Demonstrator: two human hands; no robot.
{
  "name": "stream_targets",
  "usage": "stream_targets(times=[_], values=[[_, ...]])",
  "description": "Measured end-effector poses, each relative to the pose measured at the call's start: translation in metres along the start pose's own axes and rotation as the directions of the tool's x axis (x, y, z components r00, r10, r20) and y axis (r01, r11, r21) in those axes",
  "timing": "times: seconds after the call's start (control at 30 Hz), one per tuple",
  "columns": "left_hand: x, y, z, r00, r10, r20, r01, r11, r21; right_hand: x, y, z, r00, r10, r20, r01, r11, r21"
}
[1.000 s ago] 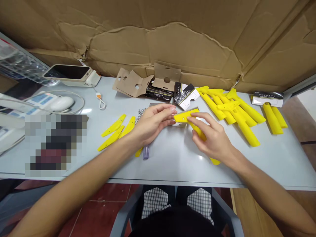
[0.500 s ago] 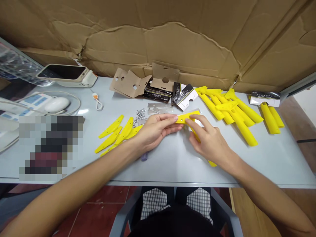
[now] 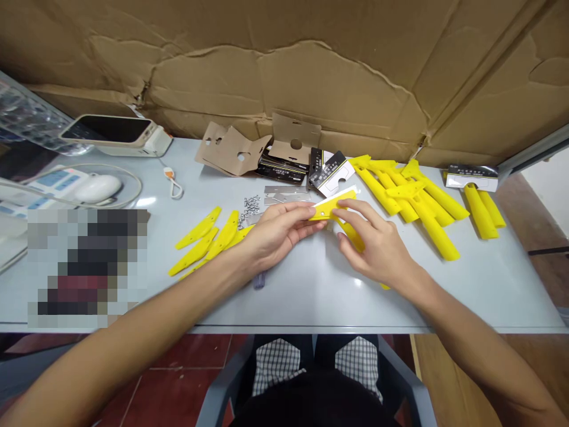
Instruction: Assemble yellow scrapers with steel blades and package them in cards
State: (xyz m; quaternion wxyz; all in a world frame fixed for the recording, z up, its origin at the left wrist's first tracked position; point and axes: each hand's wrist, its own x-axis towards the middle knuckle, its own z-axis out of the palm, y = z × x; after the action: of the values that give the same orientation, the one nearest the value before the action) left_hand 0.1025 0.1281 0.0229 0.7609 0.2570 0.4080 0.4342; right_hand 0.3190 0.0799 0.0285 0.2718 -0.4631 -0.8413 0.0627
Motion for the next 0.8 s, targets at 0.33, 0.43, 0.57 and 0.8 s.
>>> stream_targets(times=[0.33, 0.43, 0.57, 0.8], values=[[-0.002, -0.001, 0.001, 0.995, 0.016, 0.102, -0.023, 0.997, 0.070, -0.002, 0.001, 0.003, 0.994, 0.032, 0.106, -0.006, 0.971, -0.240], [-0.003, 0.000, 0.002, 0.992, 0.022, 0.128, -0.031, 0.997, 0.073, -0.003, 0.002, -0.002, 0.995, 0.025, 0.094, 0.003, 0.959, -0.283], [-0.004, 0.006, 0.001, 0.988, 0.057, 0.141, -0.077, 0.987, 0.140, -0.010, 0.012, -0.011, 0.999, -0.004, 0.051, 0.022, 0.934, -0.356], [0.000, 0.025, -0.003, 0.957, 0.246, 0.152, -0.289, 0.799, 0.527, -0.027, 0.028, -0.023, 0.999, 0.050, 0.011, -0.039, 0.887, -0.461]])
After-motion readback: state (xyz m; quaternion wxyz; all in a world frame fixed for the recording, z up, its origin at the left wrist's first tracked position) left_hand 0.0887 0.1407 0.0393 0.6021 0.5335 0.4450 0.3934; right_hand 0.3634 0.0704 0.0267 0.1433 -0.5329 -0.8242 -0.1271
